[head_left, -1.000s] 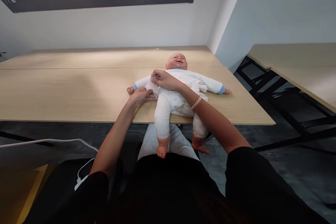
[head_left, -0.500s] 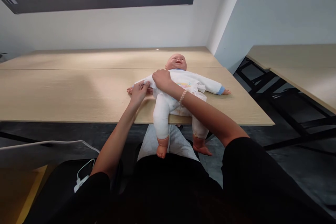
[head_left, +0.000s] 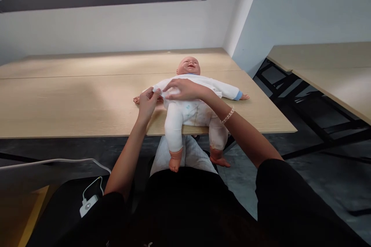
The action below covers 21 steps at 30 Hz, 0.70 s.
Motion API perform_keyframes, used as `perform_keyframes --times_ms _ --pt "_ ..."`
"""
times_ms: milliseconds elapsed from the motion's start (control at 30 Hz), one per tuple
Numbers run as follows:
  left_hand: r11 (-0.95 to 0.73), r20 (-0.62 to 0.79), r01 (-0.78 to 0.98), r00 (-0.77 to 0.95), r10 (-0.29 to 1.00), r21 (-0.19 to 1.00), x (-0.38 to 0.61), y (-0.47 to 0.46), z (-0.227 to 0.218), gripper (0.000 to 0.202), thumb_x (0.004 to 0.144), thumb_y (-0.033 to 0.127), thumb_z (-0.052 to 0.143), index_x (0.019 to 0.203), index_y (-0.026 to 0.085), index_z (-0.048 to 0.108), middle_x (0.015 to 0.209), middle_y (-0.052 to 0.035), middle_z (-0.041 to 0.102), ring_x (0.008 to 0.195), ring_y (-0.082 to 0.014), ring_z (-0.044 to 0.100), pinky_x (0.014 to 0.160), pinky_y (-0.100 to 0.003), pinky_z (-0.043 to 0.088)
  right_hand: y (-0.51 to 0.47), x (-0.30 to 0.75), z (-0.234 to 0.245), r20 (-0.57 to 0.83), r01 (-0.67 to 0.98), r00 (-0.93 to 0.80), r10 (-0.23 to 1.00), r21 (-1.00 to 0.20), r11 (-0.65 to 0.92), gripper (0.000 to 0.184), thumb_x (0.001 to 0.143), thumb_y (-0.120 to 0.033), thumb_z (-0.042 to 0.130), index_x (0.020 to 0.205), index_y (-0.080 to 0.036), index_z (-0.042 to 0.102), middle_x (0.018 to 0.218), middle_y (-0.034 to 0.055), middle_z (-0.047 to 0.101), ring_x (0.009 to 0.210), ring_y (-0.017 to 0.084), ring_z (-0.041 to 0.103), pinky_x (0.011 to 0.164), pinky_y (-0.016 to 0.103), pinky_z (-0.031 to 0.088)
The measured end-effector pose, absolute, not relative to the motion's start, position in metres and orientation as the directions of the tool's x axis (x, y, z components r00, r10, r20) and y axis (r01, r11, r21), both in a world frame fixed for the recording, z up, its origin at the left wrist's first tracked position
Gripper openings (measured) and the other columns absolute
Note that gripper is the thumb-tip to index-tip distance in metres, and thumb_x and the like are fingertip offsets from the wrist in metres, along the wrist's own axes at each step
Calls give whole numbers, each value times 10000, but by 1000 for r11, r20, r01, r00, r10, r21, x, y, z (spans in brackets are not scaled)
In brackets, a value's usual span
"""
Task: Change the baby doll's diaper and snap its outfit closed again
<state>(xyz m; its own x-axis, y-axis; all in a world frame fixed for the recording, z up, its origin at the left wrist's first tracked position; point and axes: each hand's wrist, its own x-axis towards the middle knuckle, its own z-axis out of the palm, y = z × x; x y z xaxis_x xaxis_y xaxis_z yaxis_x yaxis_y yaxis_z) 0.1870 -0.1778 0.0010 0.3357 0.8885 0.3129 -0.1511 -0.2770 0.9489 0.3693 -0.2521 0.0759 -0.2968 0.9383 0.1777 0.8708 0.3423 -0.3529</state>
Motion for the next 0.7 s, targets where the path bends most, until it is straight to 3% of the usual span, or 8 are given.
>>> perform_keyframes --times_ms 100,267,333,467,567,633,700 --pt "-297 334 -175 253 908 939 181 -181 -2 240 887 346 720 761 159 640 688 14 644 614 -105 621 615 -212 545 -260 371 72 73 920 -254 964 -288 265 366 990 -387 575 1269 -207 726 1307 74 688 1181 248 595 990 350 414" --pt "-146 191 -216 206 960 965 163 -185 -7 210 869 347 686 785 167 620 654 11 640 585 -113 622 625 -223 544 -259 376 68 110 949 -180 978 -244 202 351 963 -363 565 1233 -217 736 1321 51 686 1165 240 600 993 345 405" --pt "-156 202 -217 210 956 964 163 -189 -5 204 863 348 679 785 171 613 670 7 643 595 -116 625 644 -232 546 -259 375 67 110 952 -180 978 -231 201 351 958 -371 566 1225 -221 737 1309 56 689 1170 251 602 997 357 406" --pt "-453 439 -22 293 849 891 183 -209 10 278 900 366 647 707 188 556 664 7 610 633 -129 597 644 -237 488 -255 366 62 111 970 -164 980 -163 181 336 951 -352 571 1208 -202 727 1290 91 684 1232 301 578 1035 404 400" --pt "-681 562 202 428 708 704 203 -225 26 305 927 324 620 677 200 497 645 9 574 653 -146 548 649 -255 421 -251 364 57 119 978 -134 984 -146 151 286 951 -231 487 1133 -146 690 1268 138 674 1232 315 571 1030 420 415" --pt "-741 592 251 468 656 623 212 -231 34 268 942 290 599 706 202 505 684 1 585 676 -157 536 684 -269 412 -250 368 55 112 968 -114 987 -209 136 286 935 -167 425 1101 -137 656 1249 144 672 1196 306 580 1011 422 435" --pt "-745 597 250 468 652 619 217 -232 39 242 949 259 583 726 205 509 719 -8 594 690 -166 540 703 -277 406 -249 374 53 115 933 -107 988 -333 140 294 923 -152 386 1070 -141 640 1202 130 683 1150 287 591 1010 424 448"
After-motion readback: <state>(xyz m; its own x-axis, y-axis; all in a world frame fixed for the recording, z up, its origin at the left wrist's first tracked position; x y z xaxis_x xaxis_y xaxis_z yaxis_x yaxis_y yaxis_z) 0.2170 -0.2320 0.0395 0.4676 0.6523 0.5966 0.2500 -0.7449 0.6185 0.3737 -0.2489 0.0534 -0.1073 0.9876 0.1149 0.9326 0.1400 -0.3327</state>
